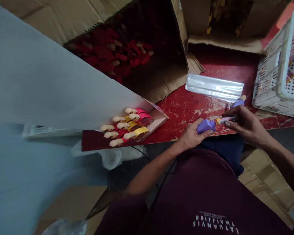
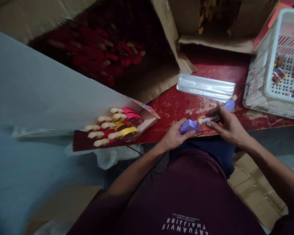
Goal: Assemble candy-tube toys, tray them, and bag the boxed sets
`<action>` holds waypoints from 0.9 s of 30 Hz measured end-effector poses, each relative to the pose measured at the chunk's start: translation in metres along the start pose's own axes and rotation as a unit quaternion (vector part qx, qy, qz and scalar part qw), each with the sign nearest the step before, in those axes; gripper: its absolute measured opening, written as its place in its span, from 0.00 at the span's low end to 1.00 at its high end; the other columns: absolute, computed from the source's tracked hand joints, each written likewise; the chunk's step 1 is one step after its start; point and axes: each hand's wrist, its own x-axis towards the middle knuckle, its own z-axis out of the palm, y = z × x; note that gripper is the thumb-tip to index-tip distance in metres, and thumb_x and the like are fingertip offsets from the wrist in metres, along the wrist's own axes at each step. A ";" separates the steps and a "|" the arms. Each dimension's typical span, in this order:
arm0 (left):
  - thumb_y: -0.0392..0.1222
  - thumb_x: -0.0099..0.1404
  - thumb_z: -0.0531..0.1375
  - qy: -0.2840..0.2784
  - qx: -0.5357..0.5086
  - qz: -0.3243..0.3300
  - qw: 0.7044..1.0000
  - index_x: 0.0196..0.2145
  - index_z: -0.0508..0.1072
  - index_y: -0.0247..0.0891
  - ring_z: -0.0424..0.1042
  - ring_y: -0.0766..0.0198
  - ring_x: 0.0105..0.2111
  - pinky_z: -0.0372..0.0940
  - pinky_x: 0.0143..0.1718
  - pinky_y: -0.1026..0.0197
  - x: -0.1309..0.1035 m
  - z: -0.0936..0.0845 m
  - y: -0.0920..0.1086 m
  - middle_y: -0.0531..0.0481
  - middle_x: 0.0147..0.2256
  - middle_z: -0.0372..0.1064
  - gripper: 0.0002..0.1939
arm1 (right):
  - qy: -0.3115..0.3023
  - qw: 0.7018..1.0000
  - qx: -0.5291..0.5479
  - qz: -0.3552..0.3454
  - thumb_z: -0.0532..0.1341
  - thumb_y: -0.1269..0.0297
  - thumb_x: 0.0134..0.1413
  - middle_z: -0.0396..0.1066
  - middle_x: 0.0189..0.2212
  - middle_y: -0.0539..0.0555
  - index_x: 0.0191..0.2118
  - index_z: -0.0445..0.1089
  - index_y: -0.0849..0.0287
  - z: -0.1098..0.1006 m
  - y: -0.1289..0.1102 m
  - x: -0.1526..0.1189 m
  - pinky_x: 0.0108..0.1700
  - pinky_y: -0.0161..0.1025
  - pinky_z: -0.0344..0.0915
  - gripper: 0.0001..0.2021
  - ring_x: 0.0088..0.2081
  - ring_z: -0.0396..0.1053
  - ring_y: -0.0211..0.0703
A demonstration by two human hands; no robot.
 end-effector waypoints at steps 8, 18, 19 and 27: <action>0.61 0.65 0.63 -0.033 0.022 0.037 0.999 0.43 0.72 0.36 0.68 0.64 0.31 0.60 0.34 0.62 -0.002 0.009 0.001 0.51 0.31 0.70 0.23 | -0.085 0.988 -0.104 -0.077 0.65 0.51 0.63 0.75 0.40 0.57 0.46 0.74 0.56 -0.013 0.001 -0.006 0.42 0.43 0.71 0.14 0.40 0.74 0.49; 0.61 0.68 0.61 -0.085 0.104 0.024 0.991 0.50 0.72 0.35 0.70 0.61 0.30 0.61 0.33 0.60 -0.004 0.016 0.009 0.49 0.32 0.72 0.26 | -0.039 0.997 -0.051 -0.033 0.66 0.55 0.63 0.76 0.37 0.55 0.46 0.73 0.58 -0.005 0.013 -0.031 0.37 0.38 0.70 0.13 0.35 0.74 0.43; 0.61 0.68 0.61 -0.087 0.123 0.031 0.988 0.50 0.72 0.35 0.70 0.61 0.31 0.62 0.34 0.60 -0.005 0.016 0.010 0.49 0.32 0.73 0.25 | -0.040 0.996 -0.061 -0.041 0.66 0.55 0.63 0.76 0.37 0.55 0.46 0.74 0.58 -0.004 0.014 -0.033 0.38 0.38 0.70 0.13 0.36 0.73 0.43; 0.59 0.70 0.59 -0.128 0.167 0.059 0.976 0.49 0.71 0.37 0.70 0.59 0.32 0.64 0.37 0.59 -0.007 0.017 0.011 0.48 0.33 0.72 0.22 | -0.054 0.994 -0.082 -0.038 0.64 0.50 0.64 0.74 0.34 0.55 0.43 0.74 0.57 0.001 0.018 -0.044 0.35 0.39 0.67 0.14 0.34 0.71 0.43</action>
